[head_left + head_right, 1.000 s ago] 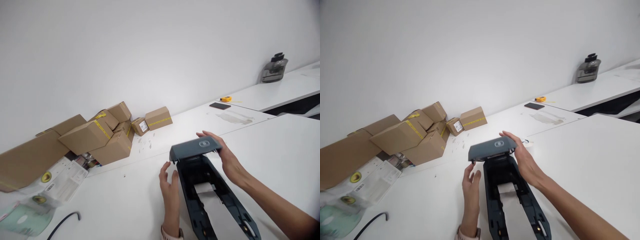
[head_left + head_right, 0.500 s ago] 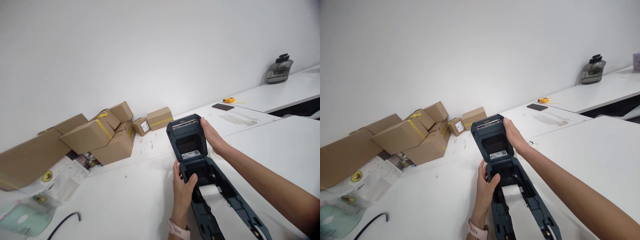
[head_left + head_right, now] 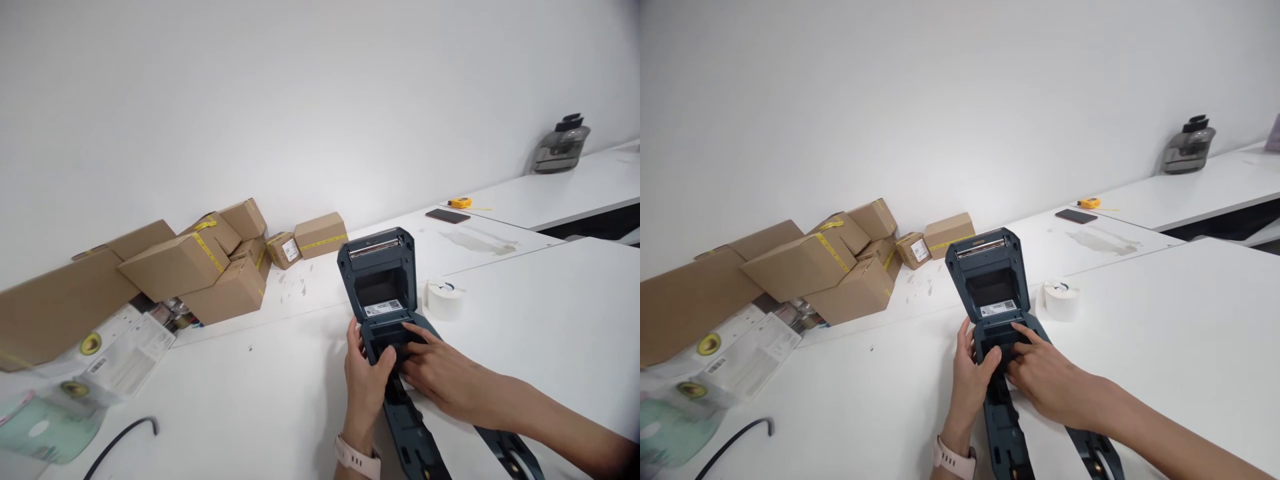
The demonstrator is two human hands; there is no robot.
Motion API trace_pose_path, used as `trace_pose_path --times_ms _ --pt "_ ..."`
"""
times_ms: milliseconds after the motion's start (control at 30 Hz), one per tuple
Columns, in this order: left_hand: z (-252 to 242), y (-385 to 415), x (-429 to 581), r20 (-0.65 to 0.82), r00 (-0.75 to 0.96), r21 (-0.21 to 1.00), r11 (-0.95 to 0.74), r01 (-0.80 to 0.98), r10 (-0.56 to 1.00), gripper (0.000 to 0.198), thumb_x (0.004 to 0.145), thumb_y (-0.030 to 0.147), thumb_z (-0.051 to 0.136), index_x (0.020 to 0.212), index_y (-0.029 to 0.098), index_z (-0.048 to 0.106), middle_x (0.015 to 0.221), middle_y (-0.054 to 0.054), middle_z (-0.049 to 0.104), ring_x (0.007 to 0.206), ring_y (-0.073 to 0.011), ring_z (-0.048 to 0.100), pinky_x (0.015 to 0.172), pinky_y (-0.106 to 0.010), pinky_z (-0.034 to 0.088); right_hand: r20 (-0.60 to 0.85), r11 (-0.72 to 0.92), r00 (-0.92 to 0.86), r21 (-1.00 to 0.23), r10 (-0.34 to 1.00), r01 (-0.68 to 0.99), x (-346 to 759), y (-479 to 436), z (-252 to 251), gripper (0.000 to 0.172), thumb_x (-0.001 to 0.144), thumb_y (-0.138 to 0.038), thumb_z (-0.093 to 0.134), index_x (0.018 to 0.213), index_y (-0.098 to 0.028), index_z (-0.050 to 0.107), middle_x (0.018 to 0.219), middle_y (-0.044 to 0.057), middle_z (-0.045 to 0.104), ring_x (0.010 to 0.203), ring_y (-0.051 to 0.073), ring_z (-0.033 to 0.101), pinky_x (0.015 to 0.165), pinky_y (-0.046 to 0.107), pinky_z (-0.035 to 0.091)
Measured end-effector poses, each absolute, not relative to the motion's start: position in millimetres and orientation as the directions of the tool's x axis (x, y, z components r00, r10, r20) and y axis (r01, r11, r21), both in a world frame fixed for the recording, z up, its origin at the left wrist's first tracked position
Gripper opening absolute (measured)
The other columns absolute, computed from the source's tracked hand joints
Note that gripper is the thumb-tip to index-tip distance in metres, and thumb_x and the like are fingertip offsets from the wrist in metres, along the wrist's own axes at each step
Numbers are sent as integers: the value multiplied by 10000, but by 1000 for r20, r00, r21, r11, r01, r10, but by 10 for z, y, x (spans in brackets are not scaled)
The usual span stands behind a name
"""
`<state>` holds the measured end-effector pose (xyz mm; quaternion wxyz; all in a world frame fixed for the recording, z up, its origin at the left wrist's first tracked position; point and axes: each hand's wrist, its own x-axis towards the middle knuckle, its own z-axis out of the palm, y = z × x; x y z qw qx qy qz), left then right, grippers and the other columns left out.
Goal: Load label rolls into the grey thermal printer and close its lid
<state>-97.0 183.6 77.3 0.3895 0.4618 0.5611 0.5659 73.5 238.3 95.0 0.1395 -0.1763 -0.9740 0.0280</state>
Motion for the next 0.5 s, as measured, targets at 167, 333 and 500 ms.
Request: trace_pose_path --times_ms 167,333,500 --pt "759 1831 -993 109 -264 987 -72 146 958 766 899 299 637 1570 256 271 1505 -109 560 1297 -225 603 1074 -331 479 230 914 -889 -192 396 357 764 2378 960 295 852 -38 451 831 -209 690 774 42 709 847 228 689 1213 516 246" --pt "760 1821 -1064 77 -250 983 -31 182 965 903 897 335 628 1637 271 113 1610 -123 451 1416 -255 508 1170 -383 384 180 869 -880 -334 439 365 873 2365 1014 326 936 -115 408 988 -219 712 854 61 726 931 246 686 1202 549 234" --pt "783 1808 -1082 81 -222 982 -39 187 972 892 915 347 606 1644 268 98 1627 -121 426 1459 -265 461 1198 -399 349 113 788 -882 -510 458 344 898 2366 1190 321 991 -356 491 1185 -276 734 1086 96 728 1220 309 605 1221 625 175"
